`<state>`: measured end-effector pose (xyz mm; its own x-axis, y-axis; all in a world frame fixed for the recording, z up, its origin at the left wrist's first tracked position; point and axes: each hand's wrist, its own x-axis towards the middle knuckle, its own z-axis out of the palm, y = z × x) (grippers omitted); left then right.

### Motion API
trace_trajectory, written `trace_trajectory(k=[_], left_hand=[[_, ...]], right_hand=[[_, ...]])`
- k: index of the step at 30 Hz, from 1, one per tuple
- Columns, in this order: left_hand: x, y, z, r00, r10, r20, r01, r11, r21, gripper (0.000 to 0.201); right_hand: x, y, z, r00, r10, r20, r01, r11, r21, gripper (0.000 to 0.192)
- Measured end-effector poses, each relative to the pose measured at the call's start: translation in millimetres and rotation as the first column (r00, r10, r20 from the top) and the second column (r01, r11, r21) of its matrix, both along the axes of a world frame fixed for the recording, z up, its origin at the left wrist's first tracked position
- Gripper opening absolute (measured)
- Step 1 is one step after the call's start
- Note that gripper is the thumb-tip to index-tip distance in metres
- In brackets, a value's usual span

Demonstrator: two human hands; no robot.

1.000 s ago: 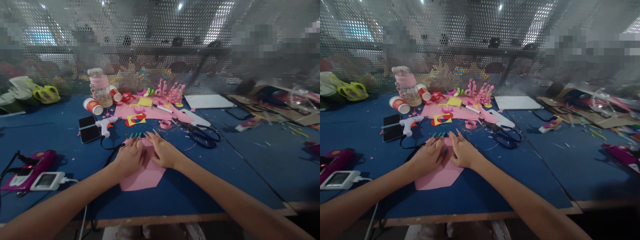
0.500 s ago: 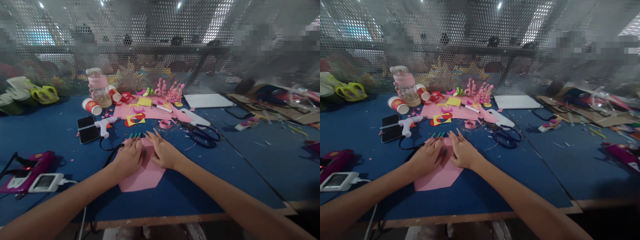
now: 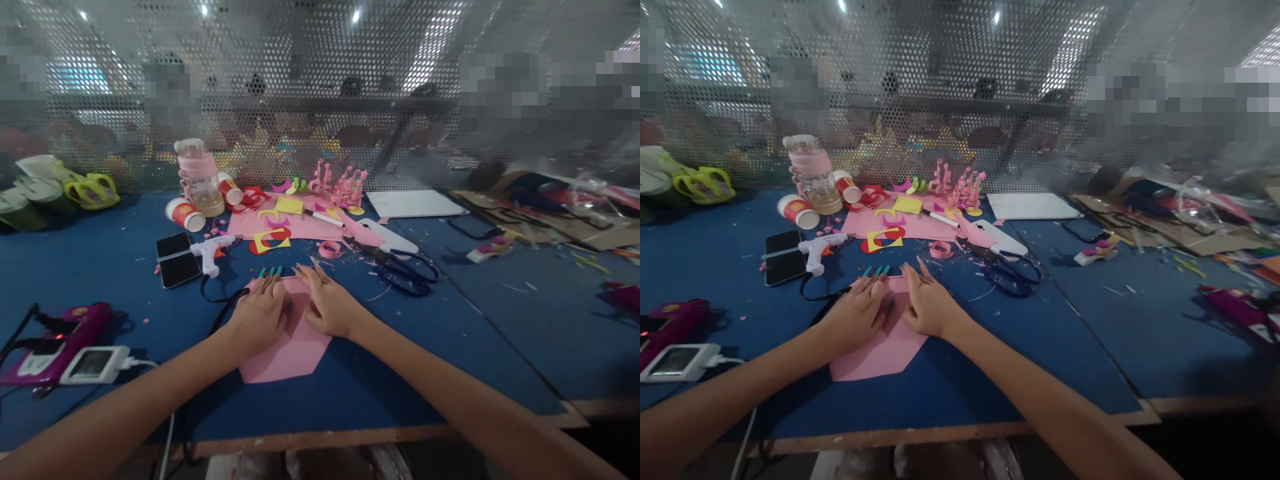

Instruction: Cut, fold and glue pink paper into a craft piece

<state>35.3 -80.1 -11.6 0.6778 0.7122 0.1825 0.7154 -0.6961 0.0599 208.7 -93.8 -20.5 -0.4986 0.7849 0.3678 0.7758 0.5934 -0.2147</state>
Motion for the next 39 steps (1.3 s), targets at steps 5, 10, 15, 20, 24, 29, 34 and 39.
trace_trajectory(k=[5, 10, 15, 20, 24, 29, 34, 39], left_hand=[[0, 0, 0.3, 1.0, -0.011, -0.006, 0.011, 0.999, 0.035, 0.032], [0, 0, -0.7, 1.0, -0.027, 0.001, 0.027, 0.998, 0.059, 0.031], [0, 0, -0.9, 1.0, -0.02, 0.005, 0.02, 0.998, 0.062, 0.031], [0, -1, 0.1, 1.0, -0.018, 0.019, 0.017, 0.999, 0.035, 0.031], [1, -1, 0.6, 0.999, -0.03, 0.019, 0.029, 0.999, 0.031, 0.032], [1, -2, 4.8, 0.999, -0.024, -0.036, 0.025, 1.0, 0.014, 0.036], [2, -2, 3.5, 0.999, -0.027, -0.044, 0.027, 1.0, -0.004, 0.041], [-4, 1, -13.7, 0.998, -0.057, -0.012, 0.057, 0.998, -0.01, 0.036]], right_hand=[[0, 0, -0.7, 1.0, -0.021, -0.01, 0.021, 1.0, 0.002, 0.065], [-1, 0, -0.3, 1.0, -0.017, -0.012, 0.017, 1.0, -0.011, 0.065], [1, -2, -1.1, 0.997, -0.062, -0.042, 0.062, 0.998, 0.008, 0.064], [2, -1, -1.1, 0.998, -0.06, 0.016, 0.06, 0.998, 0.011, 0.064], [1, 0, -2.2, 0.997, -0.068, 0.029, 0.067, 0.997, 0.028, 0.062], [3, -1, -5.0, 0.99, -0.131, -0.053, 0.137, 0.981, 0.138, 0.051], [-20, 3, 12.7, 0.932, -0.257, -0.256, 0.312, 0.928, 0.205, 0.039], [-97, 32, 48.7, 0.903, -0.358, -0.237, 0.363, 0.931, -0.023, 0.027]])
